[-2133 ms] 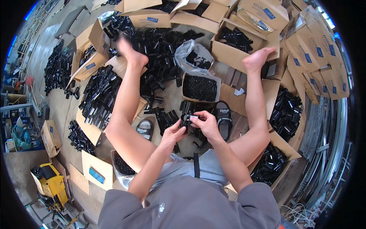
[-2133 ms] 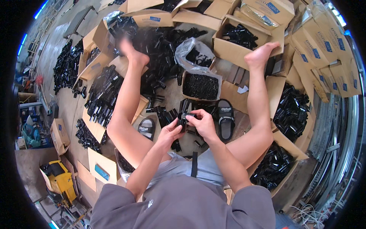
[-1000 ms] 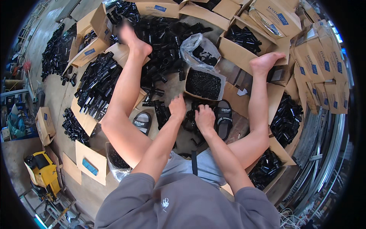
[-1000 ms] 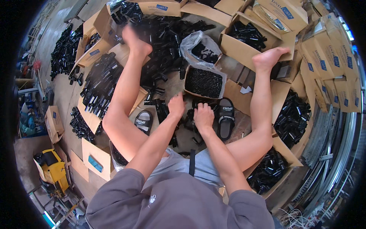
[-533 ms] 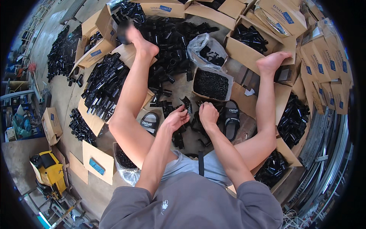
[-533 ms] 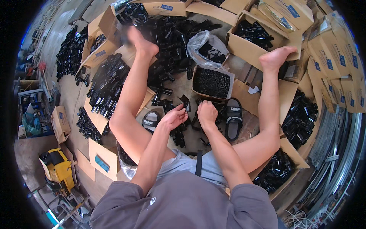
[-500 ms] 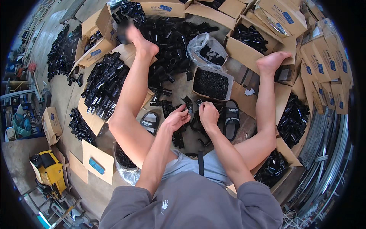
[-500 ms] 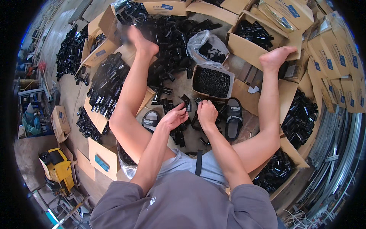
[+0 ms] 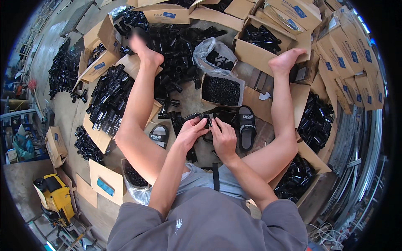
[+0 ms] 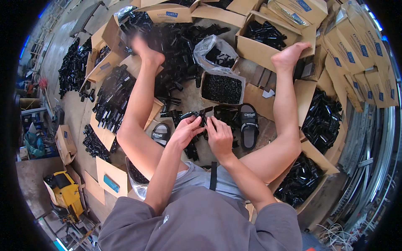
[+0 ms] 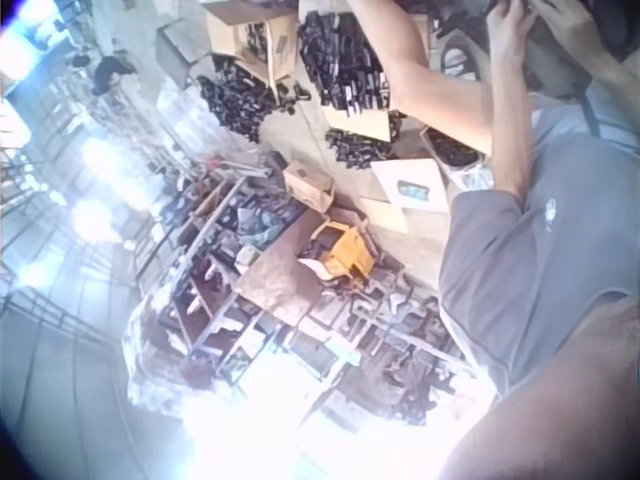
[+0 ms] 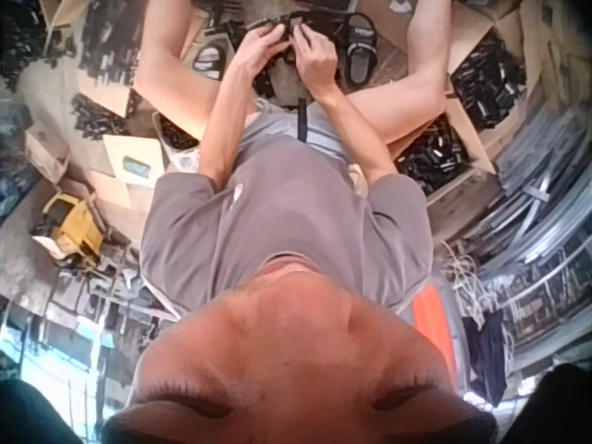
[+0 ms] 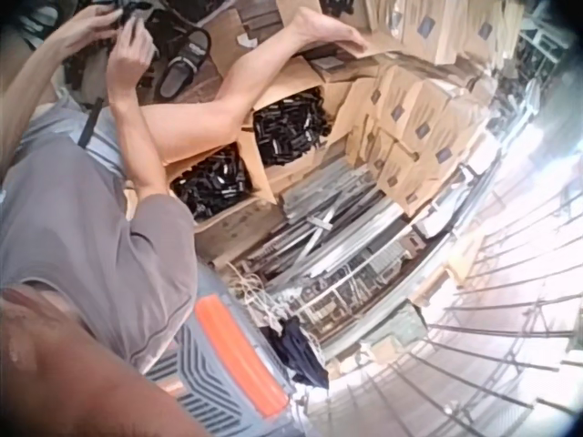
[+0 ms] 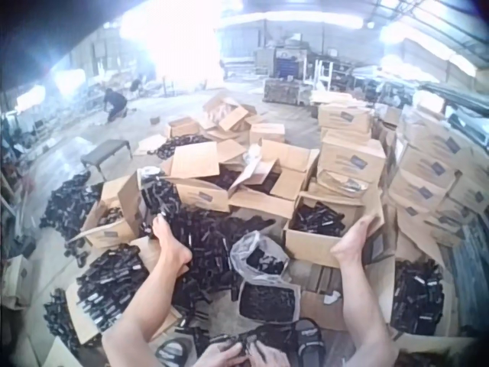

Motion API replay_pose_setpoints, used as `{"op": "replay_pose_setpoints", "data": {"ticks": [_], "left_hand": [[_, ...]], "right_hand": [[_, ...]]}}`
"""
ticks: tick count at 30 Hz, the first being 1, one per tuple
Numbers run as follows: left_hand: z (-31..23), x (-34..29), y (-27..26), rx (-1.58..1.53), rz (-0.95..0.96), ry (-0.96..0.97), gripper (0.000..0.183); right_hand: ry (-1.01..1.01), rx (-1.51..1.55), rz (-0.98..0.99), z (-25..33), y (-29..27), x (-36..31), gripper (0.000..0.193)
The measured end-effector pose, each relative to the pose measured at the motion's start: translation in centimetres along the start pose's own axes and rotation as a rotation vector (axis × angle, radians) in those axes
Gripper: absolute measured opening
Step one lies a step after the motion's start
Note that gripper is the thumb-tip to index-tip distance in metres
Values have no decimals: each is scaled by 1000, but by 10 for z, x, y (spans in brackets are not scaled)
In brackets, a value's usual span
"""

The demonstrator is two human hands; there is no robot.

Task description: The person sits on the floor and assembles black plastic components by hand, selecting screws from a container and inserting them into the parts.

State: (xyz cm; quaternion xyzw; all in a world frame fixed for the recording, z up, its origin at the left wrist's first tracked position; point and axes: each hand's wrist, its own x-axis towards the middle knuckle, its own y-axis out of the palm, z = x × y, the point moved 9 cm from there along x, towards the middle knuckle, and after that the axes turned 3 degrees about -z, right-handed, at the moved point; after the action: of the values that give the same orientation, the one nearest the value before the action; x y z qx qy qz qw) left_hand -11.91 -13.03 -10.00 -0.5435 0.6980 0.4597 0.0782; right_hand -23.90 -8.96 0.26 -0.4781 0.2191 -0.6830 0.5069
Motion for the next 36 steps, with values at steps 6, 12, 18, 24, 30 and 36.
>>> {"op": "replay_pose_setpoints", "data": {"ticks": [6, 12, 18, 24, 30, 36], "left_hand": [[-7, -26, 4, 295, -74, 44, 26], [-4, -50, 14, 232, 92, -10, 29], [4, -55, 21, 321, 185, 11, 32], [0, -55, 15, 235, 31, 39, 30], [9, -53, 7, 147, 42, -60, 31], [8, -54, 2, 140, 33, -77, 29]], "right_hand": [[-26, 127, 39, 17, -15, -13, 41], [758, 893, 16, -41, -5, -23, 26], [789, 1217, 229, -45, 15, -18, 15], [661, 845, 70, -28, -29, 11, 11], [649, 777, 126, -25, -23, 16, 12], [696, 823, 124, -27, -10, 8, 14]]}}
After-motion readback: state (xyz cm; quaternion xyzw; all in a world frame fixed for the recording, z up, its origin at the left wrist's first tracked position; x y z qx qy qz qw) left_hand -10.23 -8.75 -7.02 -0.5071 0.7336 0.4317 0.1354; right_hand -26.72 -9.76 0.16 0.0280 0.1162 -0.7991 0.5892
